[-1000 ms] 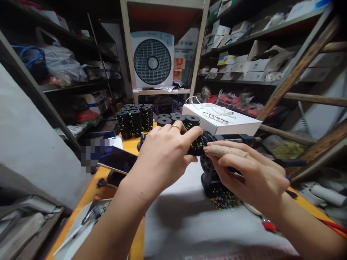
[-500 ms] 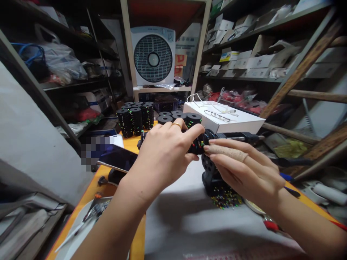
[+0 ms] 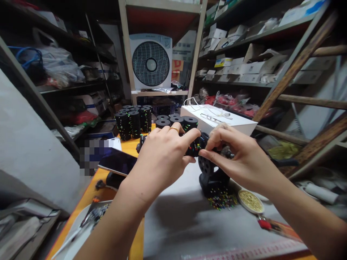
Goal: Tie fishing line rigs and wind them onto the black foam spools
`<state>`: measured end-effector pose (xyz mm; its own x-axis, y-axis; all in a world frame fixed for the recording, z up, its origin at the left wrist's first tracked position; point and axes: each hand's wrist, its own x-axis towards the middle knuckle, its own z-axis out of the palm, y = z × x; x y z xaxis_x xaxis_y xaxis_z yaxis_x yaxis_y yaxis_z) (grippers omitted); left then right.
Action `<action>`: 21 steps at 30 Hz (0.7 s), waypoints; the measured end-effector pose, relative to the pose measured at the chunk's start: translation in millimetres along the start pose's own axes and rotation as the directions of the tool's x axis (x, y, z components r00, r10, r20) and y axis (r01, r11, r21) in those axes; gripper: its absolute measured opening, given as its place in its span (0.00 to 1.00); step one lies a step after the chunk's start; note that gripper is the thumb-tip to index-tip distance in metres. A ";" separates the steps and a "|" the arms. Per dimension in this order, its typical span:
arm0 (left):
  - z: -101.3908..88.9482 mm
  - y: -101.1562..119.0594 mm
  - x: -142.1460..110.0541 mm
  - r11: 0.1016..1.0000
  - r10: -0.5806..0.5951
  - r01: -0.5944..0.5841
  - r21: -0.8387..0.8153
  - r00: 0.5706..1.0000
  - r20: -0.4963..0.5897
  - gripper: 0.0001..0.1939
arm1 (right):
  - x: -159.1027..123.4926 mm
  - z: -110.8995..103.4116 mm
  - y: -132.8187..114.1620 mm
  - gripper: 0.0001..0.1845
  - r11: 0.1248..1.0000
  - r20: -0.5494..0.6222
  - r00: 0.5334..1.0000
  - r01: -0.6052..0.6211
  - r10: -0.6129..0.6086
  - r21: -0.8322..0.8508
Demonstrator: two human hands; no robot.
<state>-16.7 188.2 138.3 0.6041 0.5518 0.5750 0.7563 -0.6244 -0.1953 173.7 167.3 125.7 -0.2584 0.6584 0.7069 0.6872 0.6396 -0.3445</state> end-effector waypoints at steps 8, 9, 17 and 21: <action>-0.1 0.0 -0.4 1.000 0.008 -0.008 -0.002 1.000 -0.007 0.21 | -1.5 2.7 -0.5 0.09 0.998 -0.024 0.999 0.031 -0.033 -0.053; -0.1 0.2 -0.4 1.000 0.007 -0.007 0.000 1.000 -0.005 0.22 | -1.9 4.2 -0.1 0.10 0.997 -0.033 0.998 0.042 -0.045 -0.069; -0.3 -0.2 0.7 1.000 0.010 -0.010 0.006 1.000 -0.017 0.23 | -14.0 -1.9 -3.6 0.04 0.978 -0.132 0.977 0.147 -0.167 -0.146; -1.8 0.4 0.4 1.000 0.013 -0.013 -0.009 1.000 0.001 0.25 | -55.2 -18.6 -3.0 0.04 0.998 0.128 0.992 0.018 -0.010 -0.057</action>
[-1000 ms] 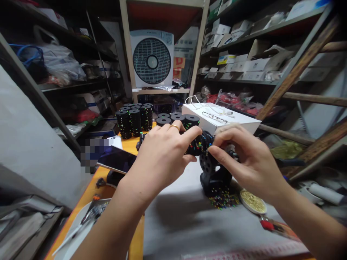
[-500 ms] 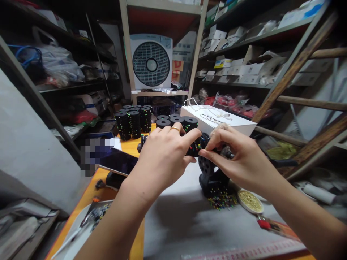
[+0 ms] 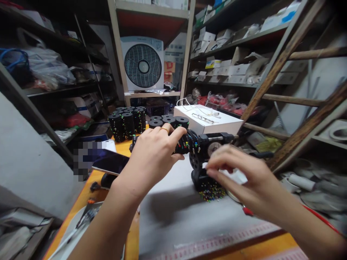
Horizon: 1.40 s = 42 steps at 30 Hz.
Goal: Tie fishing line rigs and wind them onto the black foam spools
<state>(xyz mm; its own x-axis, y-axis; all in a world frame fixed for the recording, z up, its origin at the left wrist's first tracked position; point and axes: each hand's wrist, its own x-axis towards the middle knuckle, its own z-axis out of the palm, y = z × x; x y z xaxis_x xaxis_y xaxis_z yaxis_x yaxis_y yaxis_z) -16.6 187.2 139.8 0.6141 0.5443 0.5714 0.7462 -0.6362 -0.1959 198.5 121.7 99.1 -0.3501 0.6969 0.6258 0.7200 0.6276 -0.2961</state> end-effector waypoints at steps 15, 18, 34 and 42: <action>-30.5 -41.6 -21.5 0.986 -0.118 0.135 -0.103 0.981 0.157 0.37 | -102.7 47.2 50.0 0.07 0.932 0.007 0.977 -0.200 0.212 -0.302; -32.8 -46.7 -25.0 0.973 -0.150 0.177 -0.148 0.973 0.177 0.37 | -105.5 53.7 51.4 0.08 0.935 -0.051 0.990 -0.141 0.131 -0.326; -32.2 -72.2 -40.3 0.837 -0.181 0.327 -0.438 0.922 0.342 0.44 | -91.5 38.6 27.1 0.05 0.977 -0.071 0.995 -0.080 0.067 -0.198; -30.2 -71.5 -37.1 0.763 -0.102 0.293 -0.577 0.935 0.340 0.37 | -54.4 31.3 0.7 0.08 0.982 -0.112 0.992 0.036 -0.058 -0.184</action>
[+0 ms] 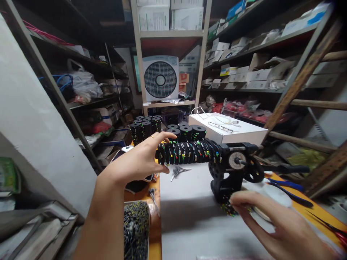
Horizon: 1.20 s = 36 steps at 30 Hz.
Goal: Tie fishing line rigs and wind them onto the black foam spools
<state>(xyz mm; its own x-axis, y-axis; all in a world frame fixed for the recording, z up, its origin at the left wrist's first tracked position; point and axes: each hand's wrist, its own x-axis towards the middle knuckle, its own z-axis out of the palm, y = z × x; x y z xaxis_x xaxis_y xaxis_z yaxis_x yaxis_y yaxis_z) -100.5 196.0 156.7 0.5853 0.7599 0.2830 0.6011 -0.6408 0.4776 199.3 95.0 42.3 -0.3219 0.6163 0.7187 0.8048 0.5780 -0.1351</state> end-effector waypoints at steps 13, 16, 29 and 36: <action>-1.3 1.4 3.1 0.995 0.103 -0.103 0.001 0.995 0.001 0.29 | 130.2 -2.8 -35.8 0.06 0.964 -0.231 0.961 0.197 -0.154 0.177; -1.4 0.7 4.0 0.997 0.080 -0.080 -0.016 0.997 0.023 0.29 | 140.5 3.6 -35.3 0.07 0.957 -0.243 0.948 0.246 -0.205 0.152; -2.2 0.4 2.9 0.995 0.092 -0.091 -0.029 0.995 0.029 0.28 | 149.8 15.1 -35.5 0.09 0.923 -0.196 0.908 0.383 -0.370 0.032; -3.4 3.9 3.0 0.997 0.072 -0.070 -0.042 0.997 0.038 0.29 | 148.5 15.7 -32.4 0.10 0.908 -0.115 0.904 0.418 -0.413 0.031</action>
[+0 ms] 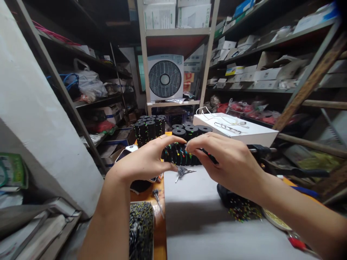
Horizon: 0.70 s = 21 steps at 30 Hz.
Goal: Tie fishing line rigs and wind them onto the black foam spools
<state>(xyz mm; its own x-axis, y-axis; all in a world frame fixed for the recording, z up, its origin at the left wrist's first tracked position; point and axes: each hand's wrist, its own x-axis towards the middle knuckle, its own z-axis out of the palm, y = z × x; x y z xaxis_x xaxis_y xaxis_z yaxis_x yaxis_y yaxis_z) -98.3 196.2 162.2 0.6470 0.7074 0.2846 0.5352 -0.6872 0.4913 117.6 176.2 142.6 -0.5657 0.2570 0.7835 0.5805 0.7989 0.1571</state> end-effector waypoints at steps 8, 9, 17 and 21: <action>0.8 -2.7 -0.6 1.000 0.025 -0.025 -0.010 1.000 -0.006 0.26 | -6.1 1.5 1.4 0.14 0.995 0.088 0.992 0.093 -0.089 -0.045; 0.9 -3.4 -0.5 1.000 0.029 -0.029 -0.012 1.000 -0.004 0.26 | -6.5 1.5 1.2 0.14 0.993 0.084 0.991 0.105 -0.100 -0.056; 1.1 -4.2 0.3 1.000 0.022 -0.022 -0.005 1.000 0.002 0.27 | -7.8 0.0 1.1 0.13 0.978 0.111 0.978 0.188 -0.178 -0.090; 2.1 -5.2 0.0 0.999 0.035 -0.035 -0.015 0.999 -0.012 0.27 | -7.4 -2.0 -0.5 0.12 0.951 0.145 0.959 0.267 -0.245 -0.157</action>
<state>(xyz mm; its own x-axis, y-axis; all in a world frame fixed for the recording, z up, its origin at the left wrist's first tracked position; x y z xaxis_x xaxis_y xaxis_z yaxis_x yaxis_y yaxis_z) -99.9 199.4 157.9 0.6586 0.6850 0.3115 0.5038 -0.7089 0.4936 122.7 172.8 138.0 -0.7696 0.1291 0.6253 0.4926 0.7432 0.4528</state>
